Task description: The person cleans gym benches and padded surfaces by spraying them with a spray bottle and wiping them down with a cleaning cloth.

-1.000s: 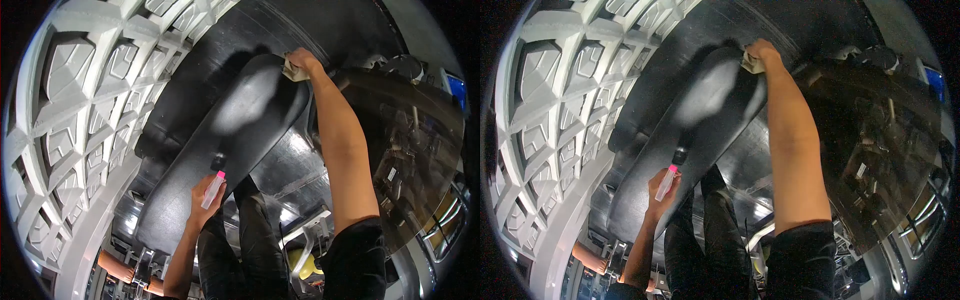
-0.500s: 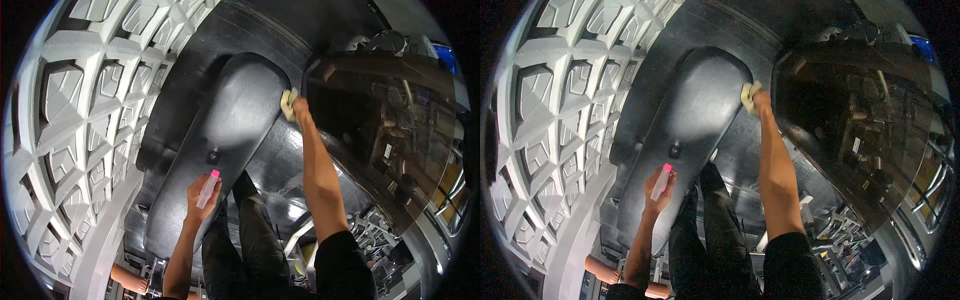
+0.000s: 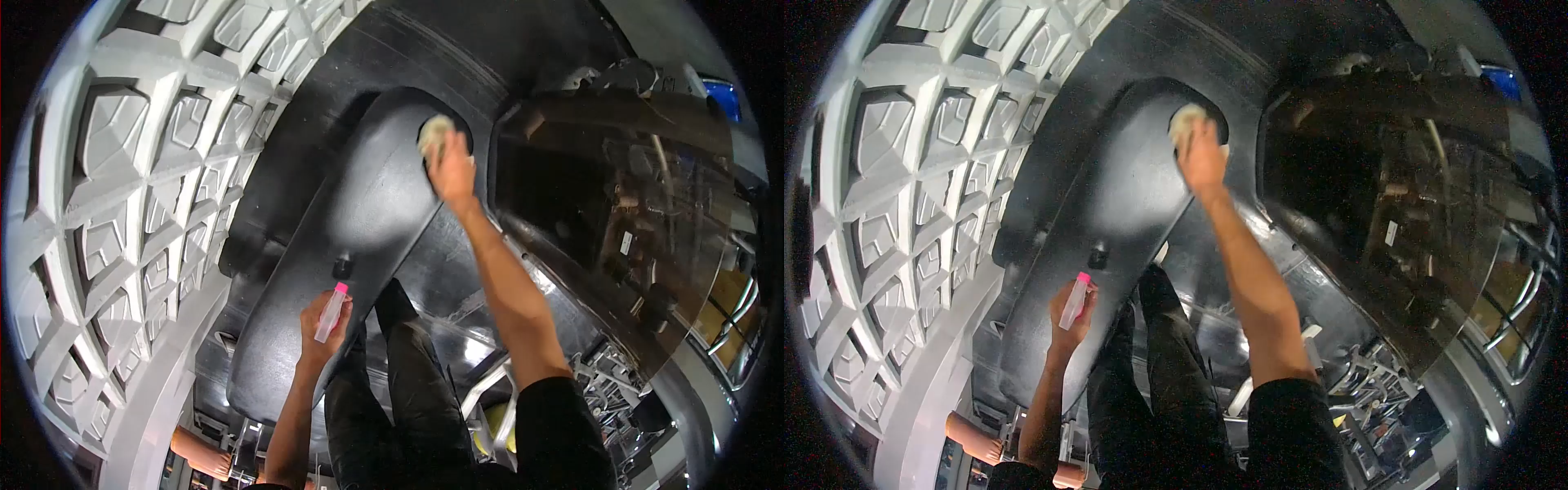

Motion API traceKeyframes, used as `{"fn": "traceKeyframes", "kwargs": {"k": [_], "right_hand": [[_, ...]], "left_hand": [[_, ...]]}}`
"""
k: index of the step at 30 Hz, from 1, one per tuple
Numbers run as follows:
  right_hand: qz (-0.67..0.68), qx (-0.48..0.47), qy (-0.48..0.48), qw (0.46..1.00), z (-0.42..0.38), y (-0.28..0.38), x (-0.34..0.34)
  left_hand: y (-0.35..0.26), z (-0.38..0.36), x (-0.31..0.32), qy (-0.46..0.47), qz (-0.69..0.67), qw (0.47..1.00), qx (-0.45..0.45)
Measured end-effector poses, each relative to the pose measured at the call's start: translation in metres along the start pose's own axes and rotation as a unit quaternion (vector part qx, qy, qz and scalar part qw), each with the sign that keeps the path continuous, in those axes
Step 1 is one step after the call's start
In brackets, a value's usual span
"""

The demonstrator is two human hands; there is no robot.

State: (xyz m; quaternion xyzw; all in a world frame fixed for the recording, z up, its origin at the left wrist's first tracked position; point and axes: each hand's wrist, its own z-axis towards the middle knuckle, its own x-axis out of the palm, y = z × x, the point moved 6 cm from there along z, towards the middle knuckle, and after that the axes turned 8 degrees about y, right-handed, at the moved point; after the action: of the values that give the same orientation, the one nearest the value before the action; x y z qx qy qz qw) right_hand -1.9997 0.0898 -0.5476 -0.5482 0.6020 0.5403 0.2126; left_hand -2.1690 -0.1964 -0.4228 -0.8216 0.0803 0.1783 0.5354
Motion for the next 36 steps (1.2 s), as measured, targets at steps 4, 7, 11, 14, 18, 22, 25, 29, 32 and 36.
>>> {"fn": "traceKeyframes", "kwargs": {"k": [4,7,11,14,18,22,25,29,32,36], "right_hand": [[-0.114,-0.209,0.111,0.965,-0.069,0.005,0.049],[-0.128,-0.157,0.128,0.971,-0.029,-0.024,0.018],[0.03,0.241,-0.082,0.967,0.033,-0.046,-0.012],[0.043,0.107,-0.128,0.985,0.034,0.008,0.002],[0.004,-0.172,0.017,0.985,0.001,0.088,0.066],[-0.053,-0.344,0.108,0.931,-0.096,0.124,0.1],[-0.051,-0.483,0.135,0.864,-0.133,0.112,0.095],[-0.057,-0.12,0.104,0.986,-0.076,0.07,0.052],[0.031,-0.017,-0.051,0.998,-0.088,0.083,0.055],[0.013,-0.098,-0.002,0.995,-0.168,0.142,0.126]], "left_hand": [[-0.02,-0.004,-0.006,-0.009,-0.005,1.0,0.027],[-0.03,-0.006,-0.011,-0.012,-0.044,0.999,-0.009],[-0.036,-0.016,-0.015,-0.049,-0.024,0.998,0.015],[-0.034,-0.034,-0.018,-0.083,-0.068,0.994,-0.018],[-0.029,-0.057,-0.016,-0.103,-0.102,0.988,-0.046],[-0.027,-0.08,-0.019,-0.093,-0.087,0.989,-0.071],[-0.042,-0.103,-0.029,-0.104,-0.043,0.992,-0.054],[-0.041,-0.136,-0.044,-0.129,-0.134,0.979,-0.087],[-0.024,-0.171,-0.046,-0.173,-0.16,0.966,-0.109],[0.002,-0.222,-0.041,-0.208,-0.162,0.95,-0.165]]}}
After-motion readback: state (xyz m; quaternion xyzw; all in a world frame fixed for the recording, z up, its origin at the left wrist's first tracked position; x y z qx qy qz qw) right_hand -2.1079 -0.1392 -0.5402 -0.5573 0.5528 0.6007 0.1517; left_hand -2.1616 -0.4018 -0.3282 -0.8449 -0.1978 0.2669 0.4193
